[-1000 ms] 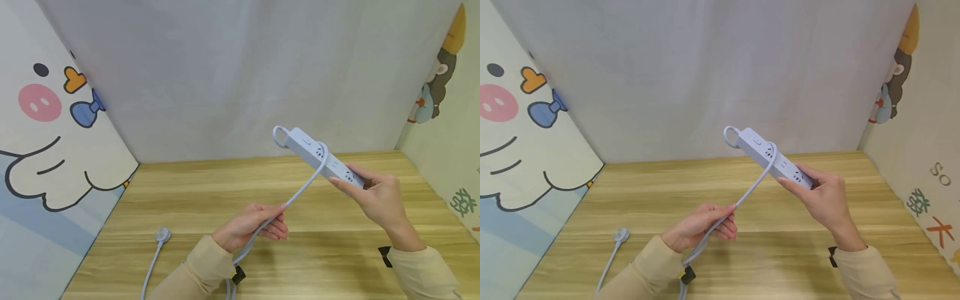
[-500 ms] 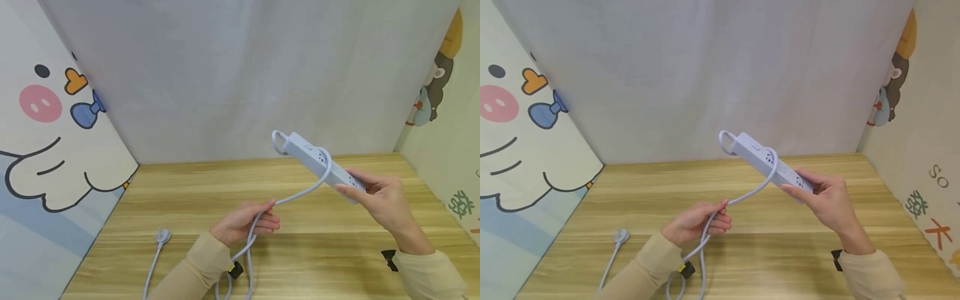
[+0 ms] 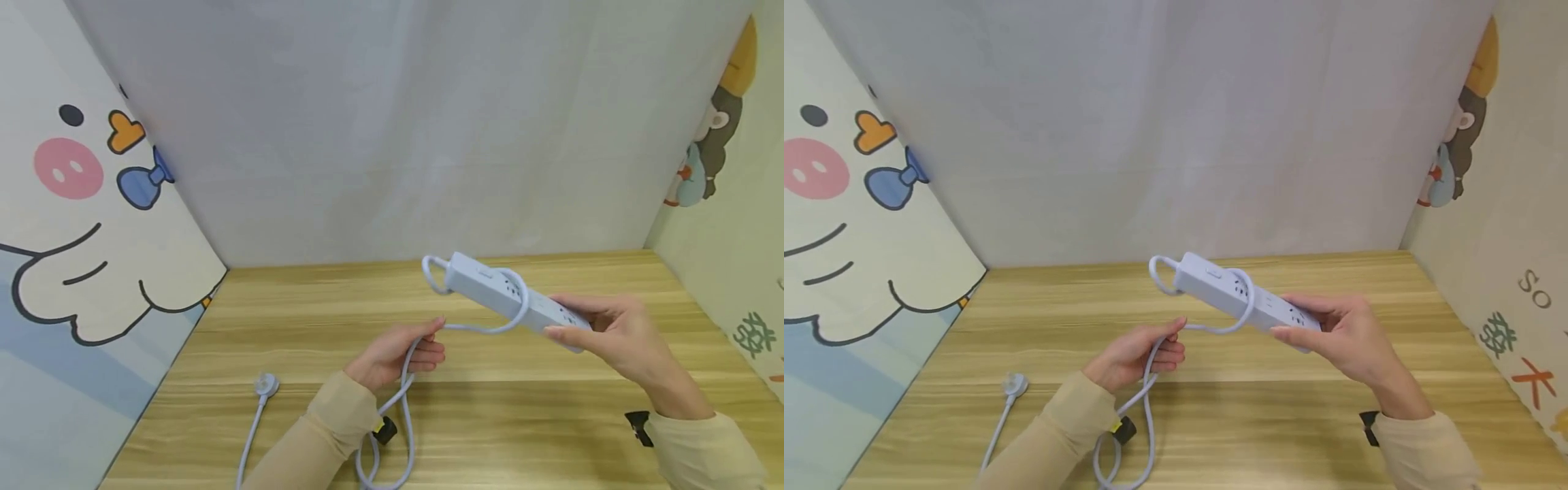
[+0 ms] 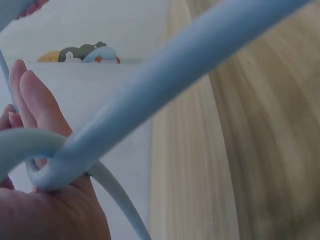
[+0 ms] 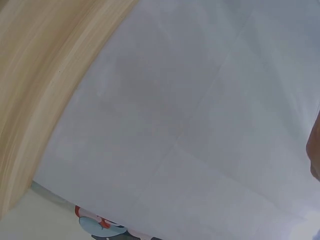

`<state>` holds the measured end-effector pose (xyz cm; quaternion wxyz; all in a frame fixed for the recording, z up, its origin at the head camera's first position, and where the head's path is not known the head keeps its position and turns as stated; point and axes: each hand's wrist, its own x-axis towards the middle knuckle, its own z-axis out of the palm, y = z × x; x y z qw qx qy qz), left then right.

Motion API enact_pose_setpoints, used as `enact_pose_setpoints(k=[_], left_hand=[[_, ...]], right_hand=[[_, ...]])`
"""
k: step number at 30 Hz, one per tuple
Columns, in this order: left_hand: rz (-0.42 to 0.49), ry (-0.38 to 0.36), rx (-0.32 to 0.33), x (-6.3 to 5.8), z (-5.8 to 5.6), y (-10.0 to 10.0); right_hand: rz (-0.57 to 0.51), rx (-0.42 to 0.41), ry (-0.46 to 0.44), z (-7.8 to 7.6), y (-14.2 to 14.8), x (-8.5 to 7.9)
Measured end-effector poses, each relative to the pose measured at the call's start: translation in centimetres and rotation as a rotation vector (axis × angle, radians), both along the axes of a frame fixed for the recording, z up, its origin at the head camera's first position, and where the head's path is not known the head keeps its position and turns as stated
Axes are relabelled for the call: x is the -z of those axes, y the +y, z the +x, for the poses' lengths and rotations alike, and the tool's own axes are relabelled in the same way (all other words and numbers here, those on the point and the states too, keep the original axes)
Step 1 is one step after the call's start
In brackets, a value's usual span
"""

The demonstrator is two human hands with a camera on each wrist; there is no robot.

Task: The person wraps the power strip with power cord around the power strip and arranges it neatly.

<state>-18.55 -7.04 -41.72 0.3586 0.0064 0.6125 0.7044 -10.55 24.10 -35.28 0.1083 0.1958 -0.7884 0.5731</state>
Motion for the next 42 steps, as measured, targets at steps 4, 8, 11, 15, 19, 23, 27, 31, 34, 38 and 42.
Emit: enact_pose_setpoints(k=[4, 8, 11, 15, 19, 23, 27, 31, 34, 38, 42], left_hand=[[-0.003, -0.002, -0.015, 0.2, -0.8, 0.1], [0.01, 0.019, -0.018, 0.0, -1.4, 0.2], [-0.003, 0.019, -0.005, -0.2, -1.8, 0.4], [-0.045, -0.016, -0.003, -0.6, -2.0, 1.0], [-0.069, -0.022, -0.011, -1.1, -2.1, 1.4], [-0.075, 0.001, 0.023, -1.8, -2.3, 1.6], [-0.088, 0.04, 0.059, -2.7, -2.5, 1.7], [-0.099, 0.084, 0.097, -3.6, -2.3, 1.8], [-0.087, 0.114, 0.123, -4.3, -1.8, 2.2], [-0.061, 0.135, 0.124, -5.4, -0.8, 2.8], [-0.025, 0.144, 0.096, -6.2, 0.6, 3.2]], right_hand=[[0.004, -0.202, 0.011, -0.1, 0.5, 0.5], [0.049, -0.324, 0.001, -0.1, 0.8, 0.9], [0.134, -0.344, -0.002, -0.1, 0.7, 1.0], [0.256, -0.372, 0.015, -0.1, 0.4, 1.0], [0.353, -0.411, 0.014, -0.3, 0.0, 1.0], [0.407, -0.448, 0.0, -0.3, -0.2, 1.1], [0.488, -0.435, 0.011, -0.3, -0.3, 1.0], [0.6, -0.393, -0.006, -0.3, -0.6, 0.6], [0.695, -0.344, -0.021, -0.3, -1.1, 0.4], [0.787, -0.252, -0.038, -0.4, -2.0, 0.3], [0.804, -0.168, -0.044, -0.7, -2.4, 0.3]])
